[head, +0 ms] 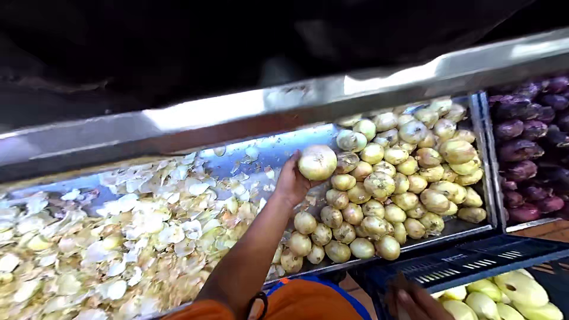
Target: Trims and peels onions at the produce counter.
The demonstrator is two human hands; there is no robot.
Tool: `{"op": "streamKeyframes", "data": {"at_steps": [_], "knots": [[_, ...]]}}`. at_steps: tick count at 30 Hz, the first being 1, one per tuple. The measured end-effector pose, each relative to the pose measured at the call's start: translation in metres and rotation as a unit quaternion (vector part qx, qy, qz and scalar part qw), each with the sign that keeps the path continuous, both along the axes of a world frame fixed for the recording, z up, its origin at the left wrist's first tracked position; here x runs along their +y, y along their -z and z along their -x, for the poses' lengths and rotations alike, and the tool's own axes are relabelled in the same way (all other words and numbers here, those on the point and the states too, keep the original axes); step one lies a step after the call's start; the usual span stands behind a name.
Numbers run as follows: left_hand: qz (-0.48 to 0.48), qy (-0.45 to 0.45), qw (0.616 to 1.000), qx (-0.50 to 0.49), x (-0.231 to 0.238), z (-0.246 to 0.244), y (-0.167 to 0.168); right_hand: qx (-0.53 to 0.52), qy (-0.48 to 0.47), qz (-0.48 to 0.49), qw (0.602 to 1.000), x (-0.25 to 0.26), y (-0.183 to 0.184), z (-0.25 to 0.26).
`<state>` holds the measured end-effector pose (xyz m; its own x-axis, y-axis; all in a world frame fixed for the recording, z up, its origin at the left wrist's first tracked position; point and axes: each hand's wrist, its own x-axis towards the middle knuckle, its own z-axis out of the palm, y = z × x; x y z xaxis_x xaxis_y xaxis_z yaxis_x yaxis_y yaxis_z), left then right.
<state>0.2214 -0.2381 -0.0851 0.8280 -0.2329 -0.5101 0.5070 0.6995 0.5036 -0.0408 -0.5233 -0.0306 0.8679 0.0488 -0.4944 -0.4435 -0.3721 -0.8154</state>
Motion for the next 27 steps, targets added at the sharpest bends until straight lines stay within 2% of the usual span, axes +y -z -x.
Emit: {"op": "streamKeyframes", "data": {"at_steps": [3, 6, 9, 13, 15, 17, 19, 21, 24, 27], "knots": [[-0.025, -0.006, 0.999, 0.019, 0.023, 0.061, 0.002, -0.064, -0.192, 0.090, 0.975, 0.036, -0.006, -0.071], [-0.084, 0.054, 0.995, -0.010, 0.047, 0.107, -0.007, -0.161, -0.312, 0.233, 0.907, 0.073, -0.024, -0.118], [-0.166, 0.087, 0.981, -0.046, 0.063, 0.138, -0.023, -0.243, -0.373, 0.300, 0.844, 0.100, -0.040, -0.142], [-0.269, 0.138, 0.948, -0.094, 0.079, 0.154, -0.044, -0.309, -0.454, 0.407, 0.730, 0.122, -0.059, -0.154], [-0.328, 0.177, 0.922, -0.106, 0.083, 0.153, -0.056, -0.313, -0.466, 0.461, 0.687, 0.132, -0.072, -0.153], [-0.400, 0.224, 0.879, -0.129, 0.085, 0.153, -0.067, -0.322, -0.472, 0.495, 0.654, 0.139, -0.084, -0.149], [-0.456, 0.261, 0.838, -0.149, 0.084, 0.152, -0.077, -0.325, -0.493, 0.504, 0.630, 0.144, -0.094, -0.147], [-0.473, 0.291, 0.813, -0.176, 0.081, 0.150, -0.083, -0.323, -0.536, 0.481, 0.615, 0.144, -0.097, -0.154], [-0.442, 0.338, 0.805, -0.205, 0.074, 0.154, -0.083, -0.345, -0.606, 0.394, 0.599, 0.140, -0.086, -0.161], [-0.406, 0.362, 0.816, -0.195, 0.068, 0.159, -0.078, -0.397, -0.618, 0.303, 0.607, 0.132, -0.061, -0.156]]}}
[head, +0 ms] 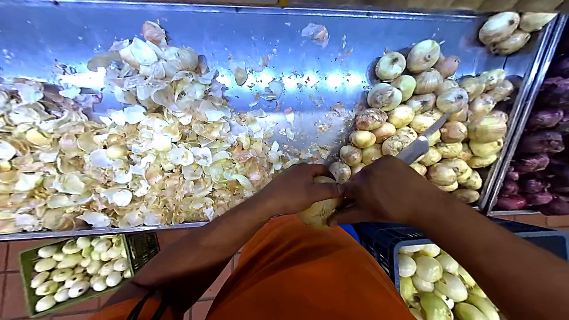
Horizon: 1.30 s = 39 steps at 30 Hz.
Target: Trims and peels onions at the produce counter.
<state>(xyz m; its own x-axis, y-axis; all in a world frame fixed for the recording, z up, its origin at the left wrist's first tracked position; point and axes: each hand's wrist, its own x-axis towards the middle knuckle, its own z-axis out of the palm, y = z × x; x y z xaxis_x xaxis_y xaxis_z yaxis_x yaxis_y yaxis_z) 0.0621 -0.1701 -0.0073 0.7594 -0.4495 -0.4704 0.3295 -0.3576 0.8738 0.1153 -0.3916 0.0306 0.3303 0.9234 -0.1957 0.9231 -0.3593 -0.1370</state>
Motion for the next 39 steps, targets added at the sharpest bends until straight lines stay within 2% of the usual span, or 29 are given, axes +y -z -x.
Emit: {"op": "streamKeyframes", "data": {"at_steps": [4, 8, 11, 14, 17, 21, 25, 27, 30, 32, 34, 35, 37, 39], "knots": [[0.019, -0.021, 0.999, 0.032, 0.000, 0.003, 0.012, -0.012, 0.030, -0.100, 0.994, -0.014, 0.018, 0.015], [0.083, -0.110, 0.988, 0.064, 0.000, 0.003, 0.025, -0.077, 0.107, -0.179, 0.975, -0.019, 0.032, 0.028], [0.140, -0.182, 0.965, 0.123, -0.003, 0.003, 0.037, -0.074, 0.142, -0.196, 0.968, -0.023, 0.040, 0.041], [0.185, -0.266, 0.932, 0.165, 0.003, -0.003, 0.051, -0.018, 0.121, -0.187, 0.975, -0.026, 0.048, 0.064], [0.183, -0.269, 0.932, 0.161, 0.019, -0.012, 0.046, 0.011, 0.159, -0.149, 0.976, -0.025, 0.051, 0.065], [0.163, -0.241, 0.948, 0.131, 0.024, -0.012, 0.035, 0.033, 0.242, -0.082, 0.966, -0.016, 0.032, 0.042], [0.091, -0.216, 0.970, 0.069, 0.021, -0.015, 0.030, 0.021, 0.268, -0.033, 0.963, -0.004, 0.024, 0.032], [0.047, -0.209, 0.976, 0.046, 0.019, -0.014, 0.029, 0.028, 0.282, 0.023, 0.959, 0.000, 0.020, 0.030], [-0.002, -0.219, 0.975, 0.035, 0.018, -0.011, 0.027, 0.180, 0.276, 0.192, 0.924, 0.004, -0.001, 0.021], [0.018, -0.253, 0.967, 0.039, 0.018, -0.010, 0.028, 0.245, 0.260, 0.240, 0.902, -0.003, -0.005, 0.013], [0.065, -0.294, 0.953, 0.040, 0.019, -0.009, 0.031, 0.171, 0.272, 0.205, 0.925, -0.010, 0.005, 0.014], [0.079, -0.309, 0.947, 0.040, 0.020, -0.008, 0.032, 0.131, 0.276, 0.145, 0.941, -0.013, 0.013, 0.015], [0.098, -0.325, 0.940, 0.047, 0.021, -0.008, 0.032, 0.122, 0.289, 0.036, 0.949, -0.011, 0.028, 0.016], [0.113, -0.327, 0.937, 0.054, 0.020, -0.007, 0.030, 0.116, 0.293, -0.001, 0.949, -0.002, 0.035, 0.020]]}}
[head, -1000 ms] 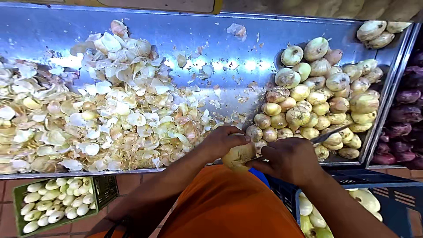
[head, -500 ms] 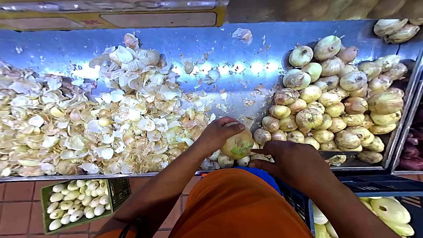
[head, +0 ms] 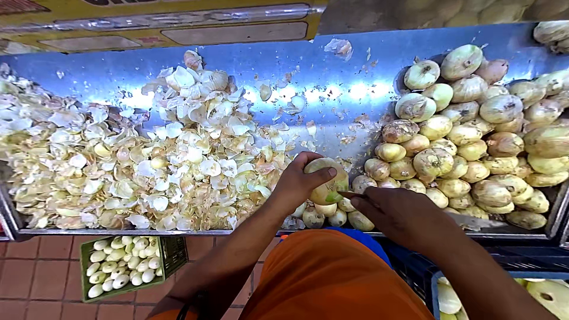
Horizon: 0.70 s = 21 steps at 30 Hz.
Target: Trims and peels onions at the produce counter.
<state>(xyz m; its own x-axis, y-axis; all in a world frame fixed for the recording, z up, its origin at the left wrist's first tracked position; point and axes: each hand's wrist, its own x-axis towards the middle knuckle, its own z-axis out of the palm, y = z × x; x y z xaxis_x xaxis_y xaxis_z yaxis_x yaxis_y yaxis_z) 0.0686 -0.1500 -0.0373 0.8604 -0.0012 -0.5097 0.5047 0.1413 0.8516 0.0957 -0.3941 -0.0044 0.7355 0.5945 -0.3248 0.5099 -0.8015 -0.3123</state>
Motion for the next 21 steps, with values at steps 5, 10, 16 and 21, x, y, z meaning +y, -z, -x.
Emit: {"op": "streamKeyframes", "data": {"at_steps": [5, 10, 16, 21], "knots": [[-0.035, 0.022, 0.999, -0.005, -0.004, 0.002, -0.003, 0.031, -0.016, 0.056, 0.998, 0.009, -0.002, -0.003], [-0.064, 0.050, 0.997, 0.008, -0.011, 0.006, -0.002, 0.043, -0.041, 0.044, 0.997, 0.013, 0.006, -0.005], [-0.131, 0.017, 0.991, 0.009, -0.031, 0.015, -0.003, -0.166, -0.061, -0.068, 0.982, 0.015, 0.037, 0.005], [-0.183, -0.014, 0.983, 0.003, -0.050, 0.019, 0.017, -0.171, -0.168, -0.094, 0.966, 0.007, 0.053, -0.018]]}}
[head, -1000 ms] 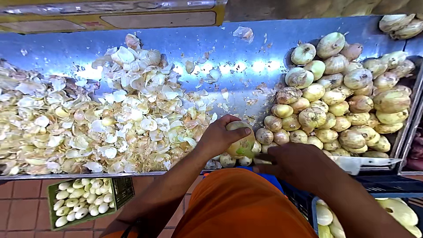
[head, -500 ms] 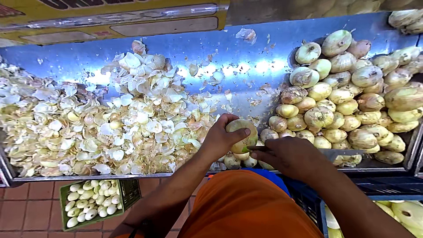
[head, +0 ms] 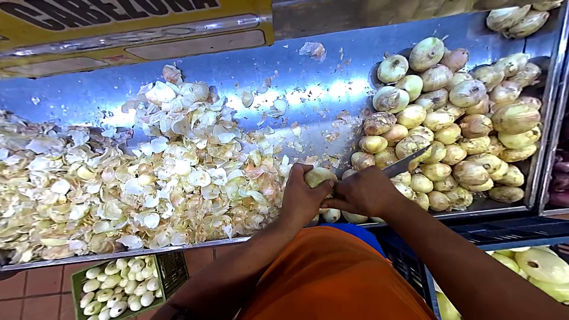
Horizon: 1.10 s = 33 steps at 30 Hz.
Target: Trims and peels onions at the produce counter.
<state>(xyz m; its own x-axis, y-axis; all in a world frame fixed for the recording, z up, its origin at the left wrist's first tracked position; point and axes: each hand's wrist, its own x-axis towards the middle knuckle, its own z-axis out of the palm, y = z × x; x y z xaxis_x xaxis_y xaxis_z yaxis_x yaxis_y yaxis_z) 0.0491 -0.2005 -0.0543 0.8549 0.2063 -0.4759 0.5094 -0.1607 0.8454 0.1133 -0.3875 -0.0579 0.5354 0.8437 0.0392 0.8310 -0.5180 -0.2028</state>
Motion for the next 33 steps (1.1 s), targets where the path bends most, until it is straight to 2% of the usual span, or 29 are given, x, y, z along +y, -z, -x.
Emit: {"op": "streamKeyframes", "data": {"at_steps": [4, 6, 7, 9, 11, 14, 17, 19, 24, 29, 31, 33], "knots": [[-0.022, -0.017, 0.999, 0.025, -0.006, -0.015, 0.016, 0.033, -0.035, 0.003, 0.999, -0.007, 0.012, -0.012], [-0.020, -0.074, 0.996, 0.036, 0.007, -0.036, 0.035, 0.083, -0.062, 0.013, 0.995, -0.002, 0.014, 0.001], [0.004, -0.112, 0.992, 0.050, 0.020, -0.050, 0.044, 0.105, -0.077, 0.028, 0.991, 0.004, 0.015, 0.015], [0.117, -0.174, 0.975, 0.073, 0.049, -0.071, 0.048, 0.142, -0.063, 0.088, 0.984, 0.012, 0.016, 0.026], [0.216, -0.187, 0.955, 0.080, 0.067, -0.075, 0.030, 0.218, 0.026, 0.171, 0.961, 0.015, 0.007, 0.011], [0.245, -0.145, 0.956, 0.071, 0.075, -0.060, 0.010, 0.204, 0.082, 0.173, 0.960, 0.007, -0.009, -0.008], [0.235, -0.075, 0.968, 0.055, 0.070, -0.052, 0.002, 0.066, 0.108, 0.097, 0.987, -0.001, -0.017, -0.009], [0.232, -0.038, 0.971, 0.048, 0.066, -0.048, -0.001, 0.023, 0.117, 0.096, 0.988, 0.000, -0.022, -0.011], [0.169, 0.063, 0.983, 0.034, 0.062, -0.043, -0.010, 0.055, 0.095, 0.048, 0.993, 0.009, -0.038, -0.019], [0.061, 0.157, 0.983, 0.079, 0.057, -0.049, -0.020, 0.066, 0.009, 0.056, 0.996, 0.012, -0.037, -0.024], [0.074, 0.159, 0.979, 0.104, 0.054, -0.050, -0.019, 0.060, -0.029, 0.015, 0.998, 0.010, -0.026, -0.022], [0.135, 0.115, 0.975, 0.131, 0.054, -0.051, -0.016, 0.047, -0.029, -0.029, 0.998, 0.009, -0.016, -0.019]]}}
